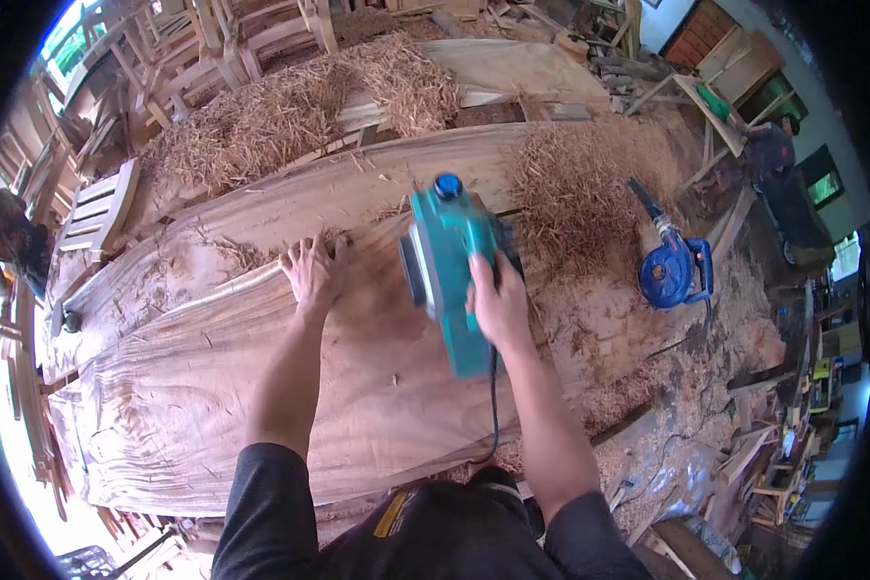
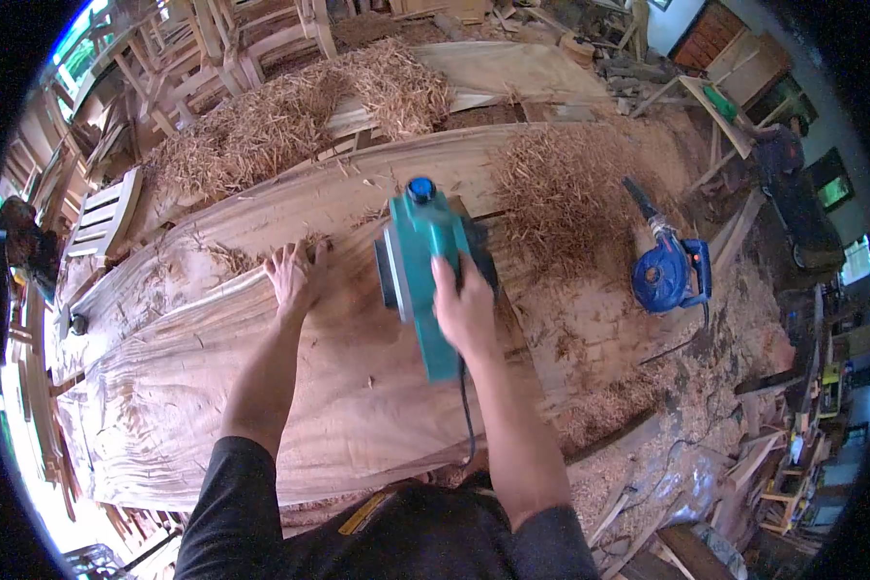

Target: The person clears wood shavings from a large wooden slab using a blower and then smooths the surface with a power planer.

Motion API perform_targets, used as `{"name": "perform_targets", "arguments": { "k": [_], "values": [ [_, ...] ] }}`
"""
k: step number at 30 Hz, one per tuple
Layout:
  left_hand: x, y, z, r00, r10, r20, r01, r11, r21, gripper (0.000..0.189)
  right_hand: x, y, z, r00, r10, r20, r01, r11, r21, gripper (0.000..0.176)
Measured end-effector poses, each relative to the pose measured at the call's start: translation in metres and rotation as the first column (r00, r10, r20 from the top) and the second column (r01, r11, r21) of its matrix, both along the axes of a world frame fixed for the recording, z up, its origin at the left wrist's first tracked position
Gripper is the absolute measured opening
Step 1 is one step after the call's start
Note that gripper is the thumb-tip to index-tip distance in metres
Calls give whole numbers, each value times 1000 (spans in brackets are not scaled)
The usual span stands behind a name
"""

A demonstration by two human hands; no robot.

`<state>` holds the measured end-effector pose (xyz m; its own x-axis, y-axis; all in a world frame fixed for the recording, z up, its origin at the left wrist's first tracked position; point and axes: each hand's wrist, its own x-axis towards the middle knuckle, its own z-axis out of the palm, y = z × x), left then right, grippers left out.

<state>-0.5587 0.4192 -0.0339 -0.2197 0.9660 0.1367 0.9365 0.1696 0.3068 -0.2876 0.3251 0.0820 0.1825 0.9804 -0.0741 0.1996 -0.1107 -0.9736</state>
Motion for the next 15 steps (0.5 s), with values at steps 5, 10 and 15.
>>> {"name": "perform_targets", "arguments": {
  "k": [5,10,15],
  "values": [
    [2,0,9,999,0,33,1,999,-34,61,20,-179,1,1000,-8,19,10,994,-106,40],
    [2,-1,9,1000,8,27,-7,999,-33,58,28,-201,-8,1000,10,-8,-11,996,-89,40],
    [0,1,4,1000,-1,27,1,1000,14,56,8,-71,-2,1000,-7,12,8,998,-60,40]
  ]
}}
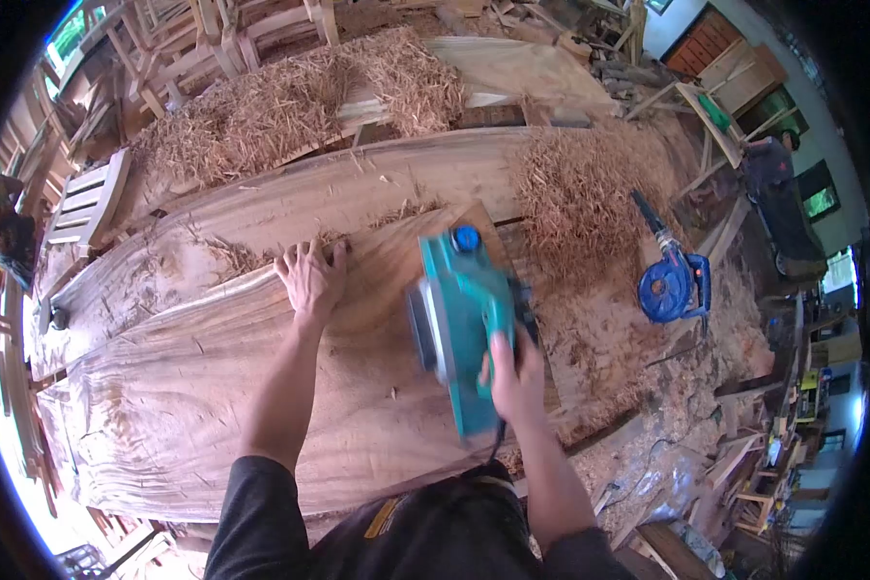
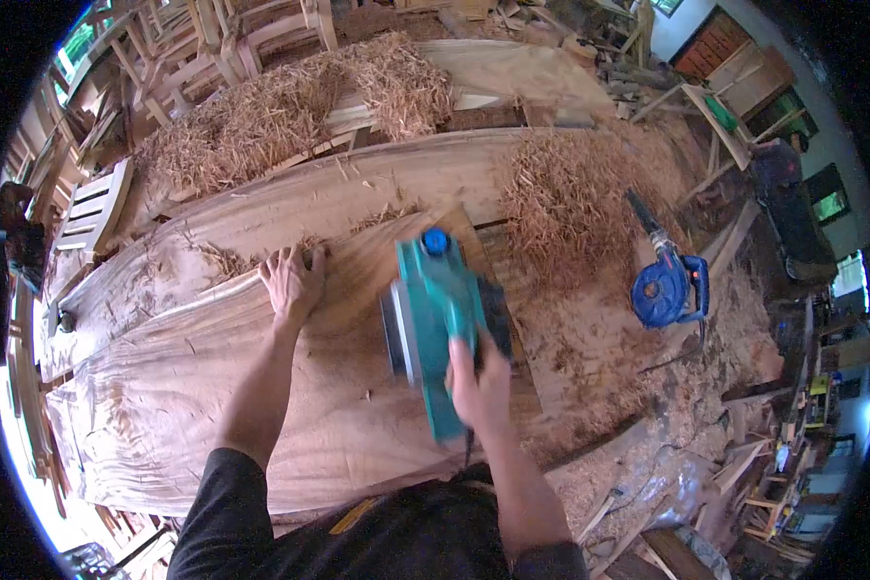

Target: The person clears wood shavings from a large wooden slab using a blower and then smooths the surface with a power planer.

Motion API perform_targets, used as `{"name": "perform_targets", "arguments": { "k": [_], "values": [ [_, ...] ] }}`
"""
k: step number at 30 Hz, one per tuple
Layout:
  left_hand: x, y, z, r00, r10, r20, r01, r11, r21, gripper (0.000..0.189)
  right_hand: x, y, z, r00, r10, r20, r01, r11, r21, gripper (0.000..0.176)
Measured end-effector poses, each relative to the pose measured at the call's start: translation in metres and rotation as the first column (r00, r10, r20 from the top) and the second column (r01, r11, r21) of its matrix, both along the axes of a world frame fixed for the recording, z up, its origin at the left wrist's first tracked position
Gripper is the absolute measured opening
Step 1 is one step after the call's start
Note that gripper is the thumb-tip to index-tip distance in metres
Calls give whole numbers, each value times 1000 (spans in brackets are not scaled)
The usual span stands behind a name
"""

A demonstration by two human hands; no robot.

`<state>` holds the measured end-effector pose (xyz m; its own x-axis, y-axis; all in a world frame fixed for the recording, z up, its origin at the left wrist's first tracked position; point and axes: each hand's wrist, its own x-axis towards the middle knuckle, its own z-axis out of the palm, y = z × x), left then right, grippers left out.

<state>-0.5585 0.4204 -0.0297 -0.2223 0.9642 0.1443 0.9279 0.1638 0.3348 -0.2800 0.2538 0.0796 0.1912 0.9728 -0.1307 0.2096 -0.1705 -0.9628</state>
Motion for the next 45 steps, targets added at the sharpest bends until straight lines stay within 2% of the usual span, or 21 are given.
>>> {"name": "perform_targets", "arguments": {
  "k": [3,4,5,8,12,13,16,19,22,27,28,29,30,31,32,33,36,38,41,44,45],
  "values": [
    [1,-1,9,1000,1,-14,-1,999,-43,56,-12,70,4,993,-11,-113,9,1000,-20,41],
    [2,-2,11,1000,5,-17,-6,998,-70,56,-14,87,0,996,-9,-84,12,999,35,43],
    [2,-1,7,1000,7,-11,-7,999,-43,56,-14,95,-6,999,0,-54,5,996,93,46],
    [1,-2,1,999,6,-38,-6,1000,6,57,-13,71,3,1000,-6,-26,7,1000,22,48],
    [1,-1,-2,999,22,-38,-23,1000,-14,54,6,-53,-2,999,-33,-23,32,999,-32,42],
    [1,-4,5,1000,12,-15,-13,999,-37,53,14,-96,3,999,7,45,-2,994,-109,35],
    [1,0,2,1000,20,3,-20,1000,8,50,32,-223,-2,999,-25,36,30,989,-145,40],
    [3,-1,-7,999,30,-13,-29,997,69,45,38,-244,0,1000,-14,12,16,985,-171,41],
    [-1,0,-4,1000,27,-12,-27,999,29,44,29,-200,2,1000,4,16,-3,994,-114,39],
    [0,2,-2,999,38,8,-38,999,2,42,2,-64,-4,1000,-31,1,31,999,-20,39],
    [0,4,0,999,34,-3,-34,999,22,41,-4,-30,-2,999,-39,28,38,999,16,42],
    [-1,3,1,999,30,-14,-30,999,38,40,-10,5,1,998,-48,33,49,998,-36,46],
    [1,-1,1,999,22,-23,-21,999,45,39,-11,39,-6,985,-40,165,39,999,8,49],
    [2,-2,0,1000,19,-4,-19,999,37,38,-9,76,-21,992,-32,118,22,996,83,52],
    [0,1,0,1000,14,14,-15,999,32,37,-9,107,-11,998,4,67,-8,998,56,52],
    [-2,2,-1,999,15,31,-16,1000,26,37,-10,124,-3,999,44,14,-44,999,30,51],
    [-3,1,-10,999,27,-30,-26,998,49,38,-13,126,-6,996,58,61,-64,993,99,50],
    [-4,6,-7,999,37,-26,-36,997,66,38,-10,92,-3,998,58,10,-59,994,92,48],
    [-6,3,-12,999,49,5,-49,996,75,37,-1,-11,0,1000,15,-27,-14,999,38,45],
    [-12,6,-19,998,36,42,-41,990,136,31,19,-141,-2,1000,7,9,-6,998,-61,47],
    [-12,3,-19,998,29,60,-37,988,147,29,26,-187,-9,997,-14,82,20,997,-70,49]
  ]
}}
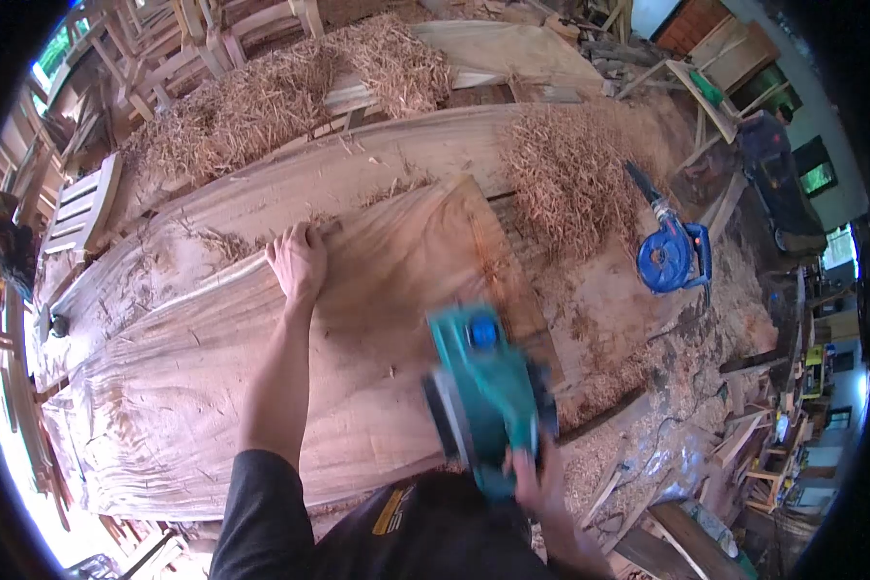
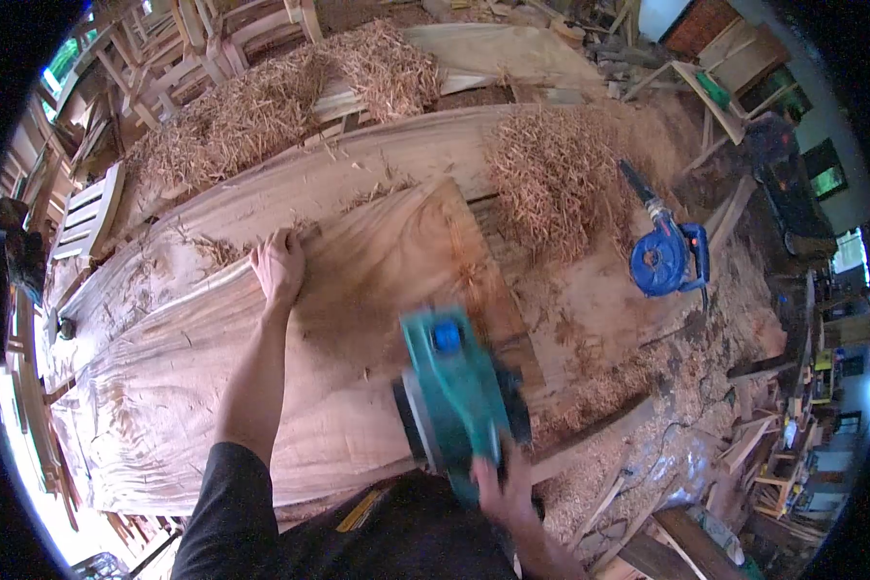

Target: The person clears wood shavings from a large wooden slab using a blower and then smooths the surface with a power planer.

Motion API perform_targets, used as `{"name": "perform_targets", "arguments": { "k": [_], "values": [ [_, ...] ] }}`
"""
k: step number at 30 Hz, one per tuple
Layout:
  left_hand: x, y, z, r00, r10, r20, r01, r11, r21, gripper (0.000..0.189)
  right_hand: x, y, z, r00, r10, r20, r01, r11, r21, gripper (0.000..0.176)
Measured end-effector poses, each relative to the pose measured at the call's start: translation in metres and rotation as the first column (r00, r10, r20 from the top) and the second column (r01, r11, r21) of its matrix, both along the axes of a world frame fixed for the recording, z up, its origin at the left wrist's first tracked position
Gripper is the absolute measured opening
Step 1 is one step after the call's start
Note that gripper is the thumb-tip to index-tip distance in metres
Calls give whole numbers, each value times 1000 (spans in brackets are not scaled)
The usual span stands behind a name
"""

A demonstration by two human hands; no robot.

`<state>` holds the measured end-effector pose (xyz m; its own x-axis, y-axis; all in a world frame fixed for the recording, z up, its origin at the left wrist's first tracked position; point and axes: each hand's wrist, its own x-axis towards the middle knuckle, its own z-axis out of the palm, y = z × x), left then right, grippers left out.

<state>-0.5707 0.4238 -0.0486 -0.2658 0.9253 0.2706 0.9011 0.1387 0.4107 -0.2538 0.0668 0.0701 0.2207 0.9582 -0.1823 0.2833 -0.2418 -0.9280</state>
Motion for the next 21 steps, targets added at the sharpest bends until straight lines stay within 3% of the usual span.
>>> {"name": "perform_targets", "arguments": {
  "k": [2,5,9,11,12,14,16,17,21],
  "values": [
    [0,2,-1,1000,16,14,-16,1000,13,25,11,-59,5,999,28,43,-25,997,-77,49],
    [4,0,-1,999,31,11,-32,999,14,22,9,-42,1,998,31,-62,-34,998,-52,48],
    [2,3,0,999,35,2,-35,999,32,24,-15,70,10,997,21,-68,-19,999,28,38],
    [4,6,-1,999,38,-11,-38,999,34,25,-23,136,4,997,16,-76,-8,994,106,41],
    [4,8,0,999,41,-13,-41,999,20,26,-31,172,13,995,-17,-97,22,998,54,41],
    [5,3,2,999,37,-19,-38,999,-19,27,-33,240,-2,1000,15,9,-16,985,172,44],
    [5,3,8,999,35,-24,-36,998,-43,28,-35,301,2,996,90,-4,-88,981,171,45],
    [4,4,4,999,28,-28,-29,999,-30,29,-36,321,-5,985,126,-114,-105,979,176,47],
    [-10,7,6,997,39,-69,-39,999,-6,30,-52,313,4,990,95,-102,-80,986,146,51]
  ]
}}
